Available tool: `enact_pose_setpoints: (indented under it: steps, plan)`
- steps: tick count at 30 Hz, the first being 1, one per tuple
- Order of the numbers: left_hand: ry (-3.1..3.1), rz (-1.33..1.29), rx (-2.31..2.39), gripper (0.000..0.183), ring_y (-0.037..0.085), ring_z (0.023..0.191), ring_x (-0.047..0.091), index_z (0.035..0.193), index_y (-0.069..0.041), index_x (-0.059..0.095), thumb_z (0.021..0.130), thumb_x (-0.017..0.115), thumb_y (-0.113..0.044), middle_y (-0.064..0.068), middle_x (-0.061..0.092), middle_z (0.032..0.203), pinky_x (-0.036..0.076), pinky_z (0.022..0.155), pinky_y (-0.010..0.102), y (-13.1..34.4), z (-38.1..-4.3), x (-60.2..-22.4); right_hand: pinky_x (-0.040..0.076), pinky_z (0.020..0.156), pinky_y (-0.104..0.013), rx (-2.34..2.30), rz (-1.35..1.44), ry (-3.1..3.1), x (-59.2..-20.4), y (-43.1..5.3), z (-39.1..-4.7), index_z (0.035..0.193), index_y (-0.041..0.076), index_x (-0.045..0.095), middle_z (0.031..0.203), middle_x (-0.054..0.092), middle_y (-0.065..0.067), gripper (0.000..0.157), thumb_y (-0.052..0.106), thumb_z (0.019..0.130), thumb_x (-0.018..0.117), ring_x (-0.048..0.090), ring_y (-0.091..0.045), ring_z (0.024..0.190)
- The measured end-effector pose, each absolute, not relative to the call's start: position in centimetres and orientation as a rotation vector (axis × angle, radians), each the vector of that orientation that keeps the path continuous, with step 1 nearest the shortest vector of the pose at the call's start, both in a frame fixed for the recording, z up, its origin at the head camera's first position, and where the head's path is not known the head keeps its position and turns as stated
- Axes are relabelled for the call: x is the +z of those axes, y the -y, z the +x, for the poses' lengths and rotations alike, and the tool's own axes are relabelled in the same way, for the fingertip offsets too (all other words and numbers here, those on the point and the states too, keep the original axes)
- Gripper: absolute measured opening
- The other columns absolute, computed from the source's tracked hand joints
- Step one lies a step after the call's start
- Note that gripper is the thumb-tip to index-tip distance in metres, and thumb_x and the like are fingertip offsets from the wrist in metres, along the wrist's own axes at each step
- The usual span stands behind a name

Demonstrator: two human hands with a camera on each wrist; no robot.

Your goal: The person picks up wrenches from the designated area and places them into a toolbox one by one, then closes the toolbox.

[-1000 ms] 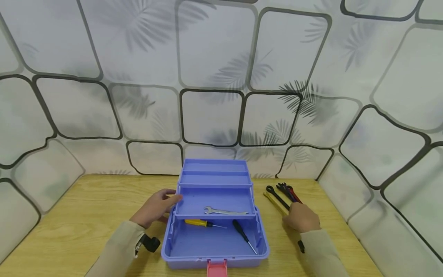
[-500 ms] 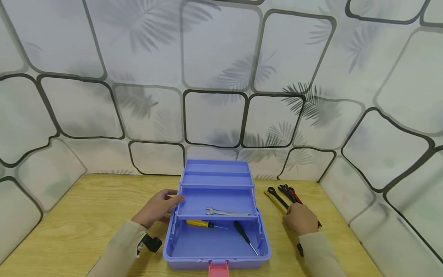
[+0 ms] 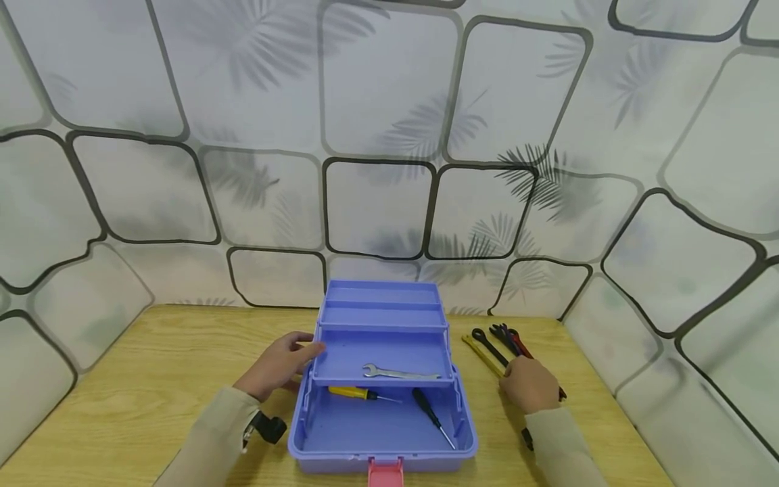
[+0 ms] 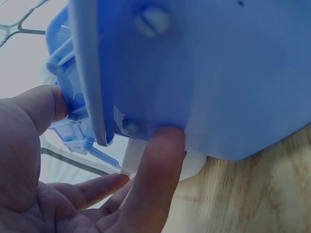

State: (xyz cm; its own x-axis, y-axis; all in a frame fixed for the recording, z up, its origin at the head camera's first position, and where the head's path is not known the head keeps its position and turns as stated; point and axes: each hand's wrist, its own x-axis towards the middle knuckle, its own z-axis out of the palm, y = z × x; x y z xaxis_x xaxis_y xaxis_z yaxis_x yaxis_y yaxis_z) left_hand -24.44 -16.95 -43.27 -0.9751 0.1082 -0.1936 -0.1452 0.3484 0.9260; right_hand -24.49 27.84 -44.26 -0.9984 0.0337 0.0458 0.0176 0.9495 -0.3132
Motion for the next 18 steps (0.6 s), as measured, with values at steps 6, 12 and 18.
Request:
enact_pose_setpoints:
  steps: [6, 12, 18]
  plan:
    - [-2.395, -0.042, 1.676, 0.075, 0.032, 0.100, 0.071, 0.148, 0.004, 0.045, 0.099, 0.066, -0.050, 0.028, 0.059, 0.134, 0.064, 0.074, 0.049, 16.89, -24.42, -43.31, 0.044, 0.048, -0.032, 0.457, -0.044, 3.074, -44.51, -27.90, -24.82, 0.074, 0.007, 0.075, 0.071, 0.068, -0.003, 0.012, 0.009, 0.086, 0.074, 0.055, -0.019, 0.058]
    - [-2.392, -0.039, 1.684, 0.075, 0.032, 0.100, 0.071, 0.148, 0.004, 0.045, 0.099, 0.066, -0.049, 0.027, 0.060, 0.132, 0.064, 0.073, 0.048, 16.92, -24.35, -43.27, 0.038, 0.046, -0.029, 0.470, -0.024, 3.062, -44.67, -27.99, -24.89, 0.068, 0.009, 0.068, 0.063, 0.059, 0.001, 0.016, 0.009, 0.084, 0.073, 0.049, -0.016, 0.055]
    - [-2.385, -0.036, 1.686, 0.076, 0.032, 0.099, 0.072, 0.149, 0.003, 0.044, 0.099, 0.067, -0.049, 0.027, 0.060, 0.131, 0.064, 0.071, 0.047, 16.90, -24.40, -43.35, 0.025, 0.043, -0.024, 0.499, -0.074, 3.004, -44.62, -28.16, -24.82, 0.057, 0.018, 0.042, 0.052, 0.034, 0.006, 0.043, 0.018, 0.090, 0.069, 0.034, -0.011, 0.047]
